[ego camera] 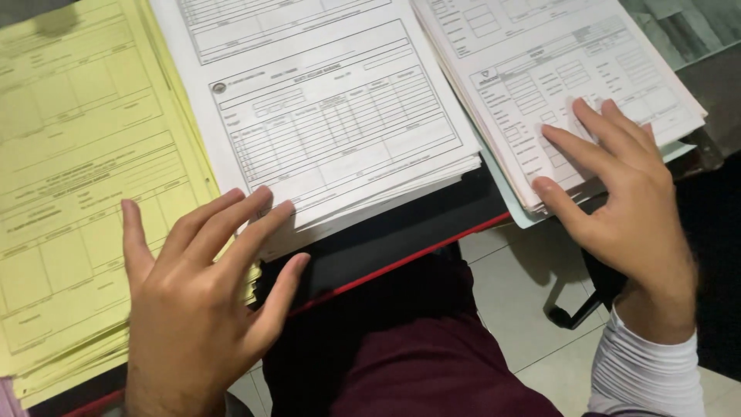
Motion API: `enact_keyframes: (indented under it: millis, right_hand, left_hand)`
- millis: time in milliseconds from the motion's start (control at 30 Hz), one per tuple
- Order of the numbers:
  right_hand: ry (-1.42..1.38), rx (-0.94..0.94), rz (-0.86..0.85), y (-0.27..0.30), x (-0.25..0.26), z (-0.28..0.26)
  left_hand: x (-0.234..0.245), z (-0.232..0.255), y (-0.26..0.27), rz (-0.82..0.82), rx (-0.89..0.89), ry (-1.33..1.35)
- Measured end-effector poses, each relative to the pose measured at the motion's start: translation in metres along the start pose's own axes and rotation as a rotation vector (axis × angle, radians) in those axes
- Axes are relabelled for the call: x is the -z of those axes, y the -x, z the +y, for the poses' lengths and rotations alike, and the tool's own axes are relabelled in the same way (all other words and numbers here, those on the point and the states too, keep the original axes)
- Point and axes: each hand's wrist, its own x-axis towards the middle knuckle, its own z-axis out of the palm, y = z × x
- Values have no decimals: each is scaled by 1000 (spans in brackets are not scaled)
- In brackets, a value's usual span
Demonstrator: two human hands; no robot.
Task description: Sorting and organizing stacks of colored and white documents on a desk
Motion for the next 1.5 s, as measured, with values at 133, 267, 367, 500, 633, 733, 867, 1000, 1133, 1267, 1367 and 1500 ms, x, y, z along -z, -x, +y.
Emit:
enact_keyframes:
  millis: [133,267,367,500,633,733,867,1000,1133,1267,1367,1500]
  right_hand:
    - [-3,-17,61,-4,-1,0]
    - [-15,-39,116,-5,-5,3]
    - [-29,-4,179,-8,-3,3]
    - [-16,83,221,-10,9,0]
    - [0,62,181,-1,14,11]
    - [35,113,263,7,9,24]
    - [61,178,391,11,9,27]
    - [-65,132,365,11,15,22]
    - [45,173,151,14,26,42]
    - [2,73,292,15,22,39]
    - [66,10,566,25,0,70]
    - [109,85,854,16,-13,50]
  left_hand:
    - [-3,1,-1,-7,2,-18]
    - [-5,1,0,-9,13,-38]
    - [-6,1,0,-10,16,-28]
    - [-6,-1,1,-20,24,-5]
    - [-7,-1,2,-20,26,14]
    - [-8,-2,2,-7,22,16]
    - [-8,-4,3,-9,15,3]
    - [-12,-4,5,15,22,-28]
    - [-12,-6,4,11,-2,-6]
    - [-11,-6,3,-1,25,40]
    - [-11,-6,4,-10,40,59]
    - [-12,-7,4,-10,39,45]
